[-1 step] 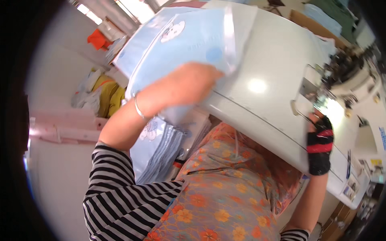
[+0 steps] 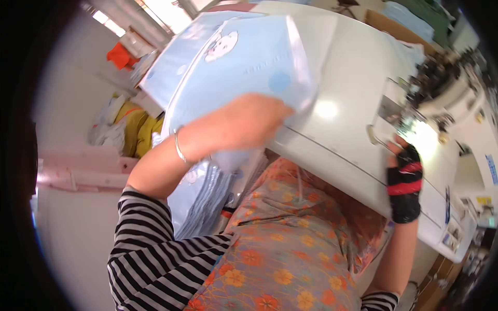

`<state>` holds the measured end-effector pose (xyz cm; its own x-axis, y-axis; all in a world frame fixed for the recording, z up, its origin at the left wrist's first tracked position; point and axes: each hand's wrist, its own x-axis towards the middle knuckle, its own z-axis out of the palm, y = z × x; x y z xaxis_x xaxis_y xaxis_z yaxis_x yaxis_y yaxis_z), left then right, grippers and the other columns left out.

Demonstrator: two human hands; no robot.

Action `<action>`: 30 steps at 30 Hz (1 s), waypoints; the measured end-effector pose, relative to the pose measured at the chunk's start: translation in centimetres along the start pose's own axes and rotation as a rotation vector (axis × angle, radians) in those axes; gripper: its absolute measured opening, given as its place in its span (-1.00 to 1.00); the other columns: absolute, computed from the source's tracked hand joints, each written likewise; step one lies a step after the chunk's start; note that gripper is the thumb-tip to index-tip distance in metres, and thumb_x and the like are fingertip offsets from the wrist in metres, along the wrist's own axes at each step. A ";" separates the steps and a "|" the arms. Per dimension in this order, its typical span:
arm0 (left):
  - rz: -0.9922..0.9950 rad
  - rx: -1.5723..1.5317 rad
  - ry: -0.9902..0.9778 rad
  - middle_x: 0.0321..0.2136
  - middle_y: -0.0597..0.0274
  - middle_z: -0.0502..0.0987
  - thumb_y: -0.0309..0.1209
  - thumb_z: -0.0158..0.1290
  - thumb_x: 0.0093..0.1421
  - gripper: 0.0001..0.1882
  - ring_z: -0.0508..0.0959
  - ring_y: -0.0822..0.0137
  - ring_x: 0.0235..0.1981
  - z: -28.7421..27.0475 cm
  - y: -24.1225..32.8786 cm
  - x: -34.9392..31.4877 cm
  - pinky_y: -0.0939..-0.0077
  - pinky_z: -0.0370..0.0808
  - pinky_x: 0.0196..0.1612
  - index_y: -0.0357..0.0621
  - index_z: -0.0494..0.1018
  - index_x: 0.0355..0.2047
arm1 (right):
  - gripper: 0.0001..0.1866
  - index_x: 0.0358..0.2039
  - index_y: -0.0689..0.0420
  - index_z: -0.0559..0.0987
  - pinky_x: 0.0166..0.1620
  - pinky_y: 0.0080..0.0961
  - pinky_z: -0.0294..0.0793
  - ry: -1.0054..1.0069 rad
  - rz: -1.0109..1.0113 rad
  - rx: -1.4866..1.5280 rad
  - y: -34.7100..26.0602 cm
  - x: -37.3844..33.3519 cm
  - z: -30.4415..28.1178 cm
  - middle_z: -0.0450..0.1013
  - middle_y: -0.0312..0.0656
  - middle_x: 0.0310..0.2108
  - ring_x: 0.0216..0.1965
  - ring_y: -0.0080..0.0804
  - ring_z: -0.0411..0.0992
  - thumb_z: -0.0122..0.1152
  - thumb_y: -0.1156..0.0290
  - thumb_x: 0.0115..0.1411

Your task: Sewing light blue textile panels with cartoon graphics using an industrial sewing machine.

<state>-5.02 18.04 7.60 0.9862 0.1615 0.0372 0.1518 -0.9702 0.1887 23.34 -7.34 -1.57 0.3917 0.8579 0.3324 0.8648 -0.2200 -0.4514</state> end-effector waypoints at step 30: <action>-0.114 -0.117 0.515 -0.26 0.12 0.57 -0.27 0.20 0.02 -0.74 0.52 0.04 -0.17 9.8 0.9 21.1 0.16 0.44 -0.08 -0.11 0.56 -0.30 | -0.59 -0.14 0.13 0.56 0.11 -0.13 0.40 -0.030 -0.279 0.139 -6.7 -2.3 0.7 0.42 -0.02 0.05 0.09 0.04 0.37 0.33 0.43 -0.08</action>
<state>16.60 18.83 -1.02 0.7989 0.3610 0.4811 0.2188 -0.9195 0.3267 16.39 -7.54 0.16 0.1339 0.8900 0.4359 0.8856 0.0899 -0.4557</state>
